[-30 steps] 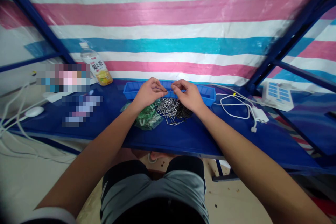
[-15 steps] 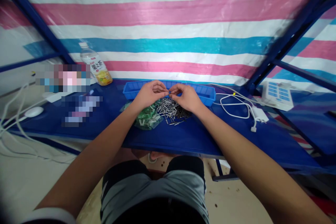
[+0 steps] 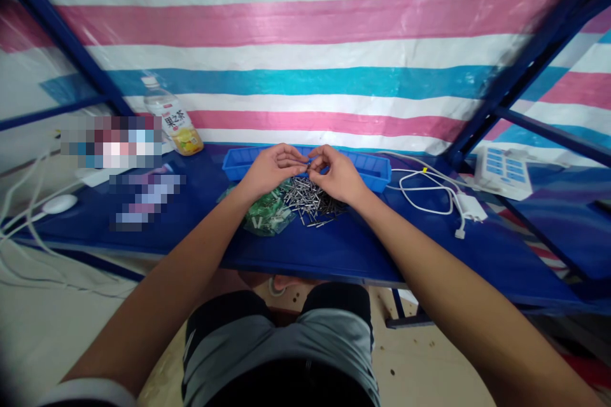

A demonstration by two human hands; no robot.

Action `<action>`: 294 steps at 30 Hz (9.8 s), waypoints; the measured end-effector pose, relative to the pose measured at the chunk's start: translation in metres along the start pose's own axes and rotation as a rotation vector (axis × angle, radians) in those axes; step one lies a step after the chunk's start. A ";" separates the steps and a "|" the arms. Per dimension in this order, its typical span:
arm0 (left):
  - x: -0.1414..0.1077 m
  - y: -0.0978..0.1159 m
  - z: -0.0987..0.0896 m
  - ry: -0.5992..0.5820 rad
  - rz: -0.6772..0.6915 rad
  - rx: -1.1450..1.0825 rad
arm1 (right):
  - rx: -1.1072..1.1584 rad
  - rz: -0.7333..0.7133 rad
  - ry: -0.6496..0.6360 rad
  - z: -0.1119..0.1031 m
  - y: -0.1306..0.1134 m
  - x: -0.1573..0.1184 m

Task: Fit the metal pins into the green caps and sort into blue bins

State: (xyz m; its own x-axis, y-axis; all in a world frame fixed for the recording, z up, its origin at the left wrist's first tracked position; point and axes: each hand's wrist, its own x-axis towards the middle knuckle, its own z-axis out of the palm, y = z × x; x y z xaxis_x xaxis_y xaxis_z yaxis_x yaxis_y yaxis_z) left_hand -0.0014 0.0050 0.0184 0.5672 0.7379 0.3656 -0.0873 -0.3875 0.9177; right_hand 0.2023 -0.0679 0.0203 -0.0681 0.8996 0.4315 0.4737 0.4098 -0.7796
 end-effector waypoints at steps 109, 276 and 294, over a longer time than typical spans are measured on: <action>-0.002 0.000 0.000 0.015 0.090 0.279 | 0.003 -0.012 0.007 0.003 0.003 0.000; -0.007 0.003 -0.006 -0.217 0.158 0.722 | -0.879 0.048 0.177 -0.052 0.018 0.010; -0.003 0.001 -0.002 -0.004 0.097 0.321 | -0.312 -0.173 0.022 -0.007 -0.005 -0.001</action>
State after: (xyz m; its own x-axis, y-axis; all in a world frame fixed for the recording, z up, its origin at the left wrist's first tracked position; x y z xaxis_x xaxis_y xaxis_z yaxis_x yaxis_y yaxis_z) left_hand -0.0050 0.0040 0.0187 0.5726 0.6872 0.4472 0.1214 -0.6105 0.7827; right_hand 0.2063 -0.0724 0.0272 -0.1539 0.8161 0.5571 0.7026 0.4868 -0.5191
